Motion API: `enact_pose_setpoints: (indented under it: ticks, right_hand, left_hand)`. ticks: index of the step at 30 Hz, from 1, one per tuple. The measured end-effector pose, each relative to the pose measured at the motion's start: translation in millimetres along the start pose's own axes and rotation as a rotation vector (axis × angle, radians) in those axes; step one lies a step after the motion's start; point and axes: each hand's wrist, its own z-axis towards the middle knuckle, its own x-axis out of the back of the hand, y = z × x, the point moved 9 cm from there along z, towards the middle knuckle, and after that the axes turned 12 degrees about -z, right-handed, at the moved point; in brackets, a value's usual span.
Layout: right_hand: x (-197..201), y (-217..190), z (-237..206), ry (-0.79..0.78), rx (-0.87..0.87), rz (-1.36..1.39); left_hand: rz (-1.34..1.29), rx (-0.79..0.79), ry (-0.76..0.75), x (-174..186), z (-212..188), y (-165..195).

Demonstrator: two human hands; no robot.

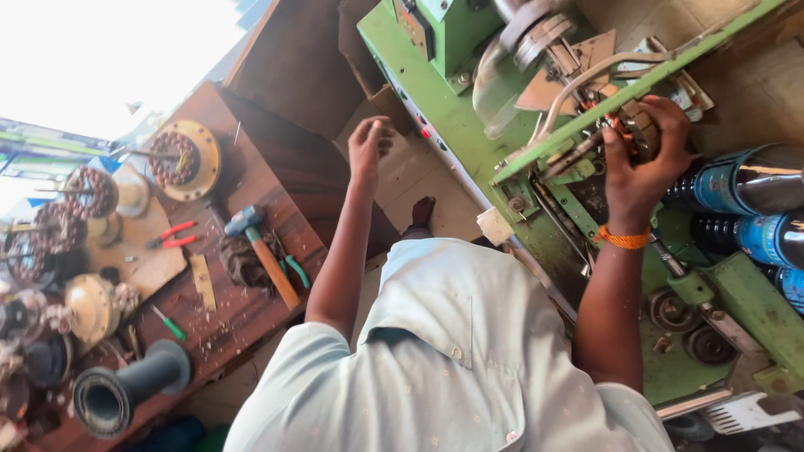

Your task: The person places an electric motor armature with copper windings into a green bench-top winding machine, secures it, and operates the machine to wind the coils. They then remove the finished armature and set it on the workbench with other completed armatures, and load the next one.

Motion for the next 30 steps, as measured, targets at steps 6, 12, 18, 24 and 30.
enact_pose_setpoints:
  ticks: [6,12,18,24,30]
  right_hand:
    - [74.5,19.6,-56.1,0.355,-0.072,0.033]
    - [227.0,46.4,-180.8,0.632,-0.374,-0.295]
    - [309.6,32.5,-305.5,0.721,-0.688,-0.657]
    - [276.4,-13.0,-379.0,0.447,-0.989,-1.001]
    - [233.3,-41.7,-362.5,0.445,-0.789,-1.321]
  left_hand:
    - [-0.129,-0.384,0.051,-10.3,12.1,57.7]
    - [-0.048,-0.544,-0.037,-59.2,-25.5,92.3]
    - [-0.116,-0.565,-0.434,-127.9,-58.1,119.4]
    - [0.050,-0.725,-0.802,-187.3,-73.5,133.9]
    - [0.165,-1.081,-1.010,-272.1,-85.4,178.7]
